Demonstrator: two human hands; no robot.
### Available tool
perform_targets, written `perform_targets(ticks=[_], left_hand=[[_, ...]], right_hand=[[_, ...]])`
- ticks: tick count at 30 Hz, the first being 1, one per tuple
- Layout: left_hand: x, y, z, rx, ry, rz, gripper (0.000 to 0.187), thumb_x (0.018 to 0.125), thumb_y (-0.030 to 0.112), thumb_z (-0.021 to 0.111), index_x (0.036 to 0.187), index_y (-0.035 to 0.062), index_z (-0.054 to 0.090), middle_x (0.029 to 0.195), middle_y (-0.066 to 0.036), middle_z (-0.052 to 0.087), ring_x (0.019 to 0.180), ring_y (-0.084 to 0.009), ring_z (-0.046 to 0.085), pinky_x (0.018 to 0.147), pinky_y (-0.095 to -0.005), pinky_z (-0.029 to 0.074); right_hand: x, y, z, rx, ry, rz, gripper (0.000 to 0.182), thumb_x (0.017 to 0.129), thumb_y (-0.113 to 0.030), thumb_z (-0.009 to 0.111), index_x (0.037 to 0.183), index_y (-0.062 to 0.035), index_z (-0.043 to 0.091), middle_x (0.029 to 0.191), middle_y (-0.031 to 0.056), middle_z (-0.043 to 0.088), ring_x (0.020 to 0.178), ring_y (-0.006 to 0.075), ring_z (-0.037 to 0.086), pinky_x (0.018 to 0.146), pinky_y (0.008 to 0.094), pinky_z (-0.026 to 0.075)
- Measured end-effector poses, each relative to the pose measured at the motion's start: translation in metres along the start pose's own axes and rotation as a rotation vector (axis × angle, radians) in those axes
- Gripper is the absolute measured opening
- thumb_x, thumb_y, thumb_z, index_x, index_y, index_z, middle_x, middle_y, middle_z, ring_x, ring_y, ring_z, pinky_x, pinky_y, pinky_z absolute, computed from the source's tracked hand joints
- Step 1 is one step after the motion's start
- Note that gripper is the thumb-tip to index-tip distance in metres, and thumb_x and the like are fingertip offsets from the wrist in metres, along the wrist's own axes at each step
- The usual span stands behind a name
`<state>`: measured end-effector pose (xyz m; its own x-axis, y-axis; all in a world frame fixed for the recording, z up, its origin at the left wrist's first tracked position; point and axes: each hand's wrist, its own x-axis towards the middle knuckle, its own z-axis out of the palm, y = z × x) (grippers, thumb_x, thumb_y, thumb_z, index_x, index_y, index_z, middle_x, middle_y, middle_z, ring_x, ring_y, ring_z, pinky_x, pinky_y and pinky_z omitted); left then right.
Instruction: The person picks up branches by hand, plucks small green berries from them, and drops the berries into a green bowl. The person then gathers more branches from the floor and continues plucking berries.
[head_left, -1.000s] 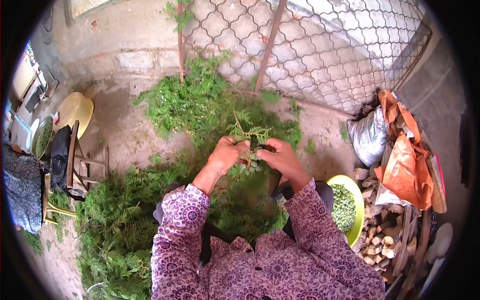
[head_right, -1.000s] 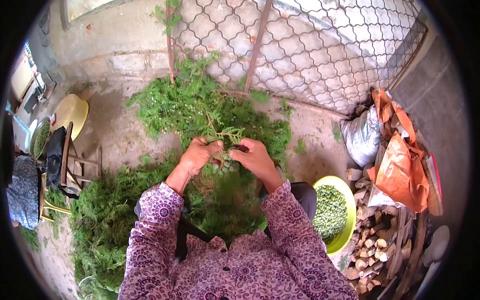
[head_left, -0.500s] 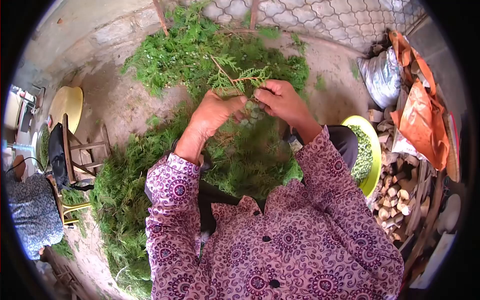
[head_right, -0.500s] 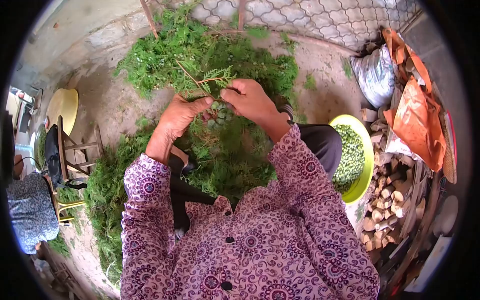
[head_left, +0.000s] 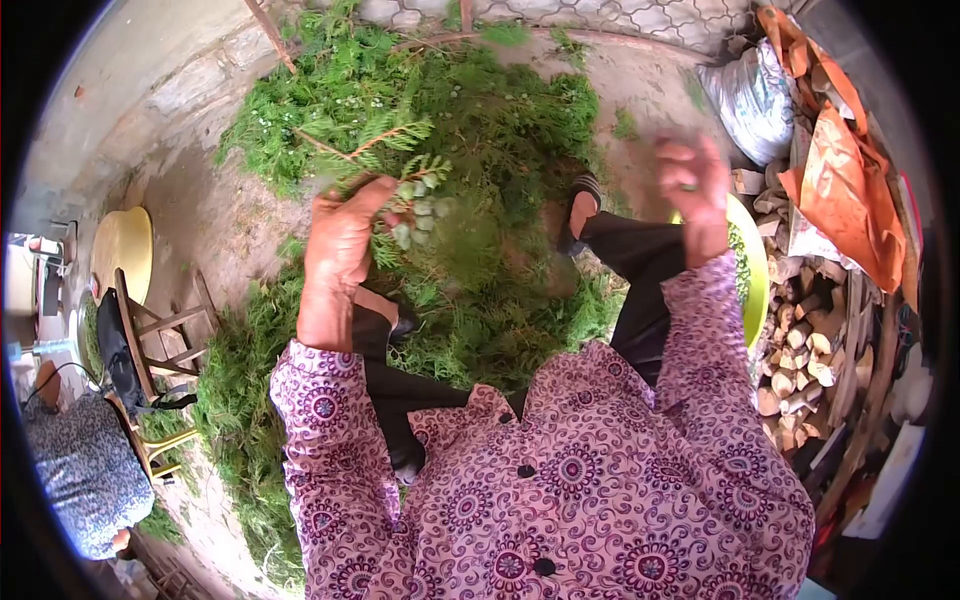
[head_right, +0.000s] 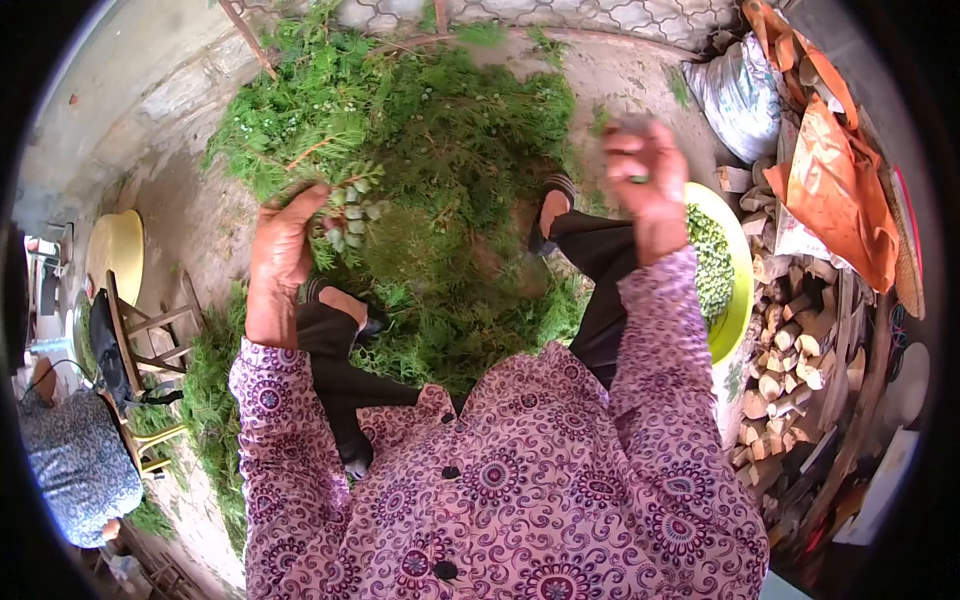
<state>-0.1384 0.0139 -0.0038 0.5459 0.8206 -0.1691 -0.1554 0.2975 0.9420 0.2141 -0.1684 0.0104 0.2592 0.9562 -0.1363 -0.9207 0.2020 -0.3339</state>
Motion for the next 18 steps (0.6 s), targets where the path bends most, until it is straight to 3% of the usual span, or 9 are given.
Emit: perform_targets(ticks=[6,8,9,10,11,14,16,17,18], left_hand=[[-0.001,0.006,-0.009,-0.095,0.185,0.068,0.011,0.074,0.005,0.065,0.084,-0.0001,0.063,0.079,-0.007,0.063,0.067,-0.014,0.057,0.053,-0.0261,0.044],[-0.001,0.004,-0.01,-0.085,0.183,0.073,0.012,0.074,0.005,0.064,0.085,-0.0001,0.063,0.079,-0.007,0.063,0.067,-0.014,0.058,0.052,-0.0261,0.044],[-0.002,0.004,-0.01,-0.087,0.187,0.07,0.012,0.075,0.005,0.064,0.085,0.0,0.063,0.079,-0.007,0.063,0.067,-0.0141,0.058,0.052,-0.0263,0.044],[-0.002,0.004,-0.009,-0.091,0.193,0.067,0.012,0.075,0.005,0.064,0.086,0.0,0.062,0.079,-0.007,0.063,0.067,-0.0141,0.058,0.052,-0.0264,0.044],[-0.002,0.004,-0.009,-0.089,0.195,0.066,0.012,0.075,0.005,0.064,0.086,0.0,0.062,0.079,-0.007,0.063,0.067,-0.0141,0.058,0.052,-0.0264,0.044],[-0.003,0.0,-0.011,-0.063,0.144,0.061,0.012,0.075,0.006,0.064,0.087,0.0003,0.062,0.08,-0.006,0.063,0.068,-0.014,0.058,0.053,-0.0264,0.044],[-0.002,0.0,-0.011,-0.032,0.156,0.038,0.013,0.076,0.006,0.064,0.088,0.0009,0.062,0.082,-0.005,0.063,0.07,-0.0135,0.057,0.054,-0.0261,0.045],[0.0,0.0,-0.011,-0.027,0.154,0.033,0.013,0.076,0.006,0.064,0.088,0.0009,0.062,0.082,-0.005,0.063,0.07,-0.0135,0.057,0.054,-0.0261,0.045],[0.001,0.0,-0.013,-0.032,0.152,0.049,0.013,0.076,0.006,0.064,0.088,0.0013,0.062,0.083,-0.005,0.063,0.071,-0.0132,0.057,0.054,-0.0261,0.045]], right_hand=[[-0.108,-0.147,-0.055,-0.513,0.424,-0.673,0.02,0.084,-0.021,0.052,0.091,-0.0034,0.05,0.077,0.005,0.051,0.061,0.0091,0.047,0.041,0.0185,0.027],[-0.123,-0.14,-0.048,-1.061,1.109,-0.928,0.017,0.087,-0.024,0.046,0.091,-0.0075,0.052,0.081,0.0074,0.055,0.07,0.0142,0.057,0.048,0.028,0.041],[-0.134,-0.154,-0.07,-1.057,1.114,-0.925,0.017,0.087,-0.024,0.046,0.091,-0.0075,0.052,0.081,0.0074,0.055,0.07,0.0142,0.057,0.048,0.028,0.041],[-0.153,-0.183,-0.112,-2.005,1.278,-0.367,0.027,0.086,-0.03,0.042,0.096,-0.0082,0.055,0.094,0.0109,0.056,0.085,0.0237,0.055,0.069,0.0361,0.039],[-0.163,-0.203,-0.145,-2.843,1.201,0.473,0.037,0.085,-0.036,0.038,0.101,-0.0088,0.058,0.107,0.0144,0.056,0.099,0.0331,0.053,0.089,0.0443,0.037],[-0.178,-0.212,-0.178,-2.697,1.196,0.183,0.043,0.081,-0.039,0.044,0.102,-0.0038,0.058,0.109,0.0177,0.055,0.104,0.0327,0.051,0.087,0.0432,0.038],[-0.178,-0.217,-0.188,-2.314,1.114,-0.03,0.037,0.082,-0.032,0.045,0.109,-0.0096,0.055,0.098,0.0089,0.059,0.086,0.0218,0.054,0.073,0.0342,0.043],[-0.153,-0.183,-0.148,-1.641,1.258,-0.122,0.031,0.08,-0.03,0.053,0.103,-0.0091,0.058,0.086,0.0005,0.057,0.074,0.012,0.049,0.066,0.0275,0.041],[-0.134,-0.159,-0.118,-1.616,1.243,-0.171,0.03,0.082,-0.03,0.054,0.102,-0.0086,0.058,0.084,-0.0031,0.054,0.073,0.0082,0.048,0.063,0.0241,0.04]])
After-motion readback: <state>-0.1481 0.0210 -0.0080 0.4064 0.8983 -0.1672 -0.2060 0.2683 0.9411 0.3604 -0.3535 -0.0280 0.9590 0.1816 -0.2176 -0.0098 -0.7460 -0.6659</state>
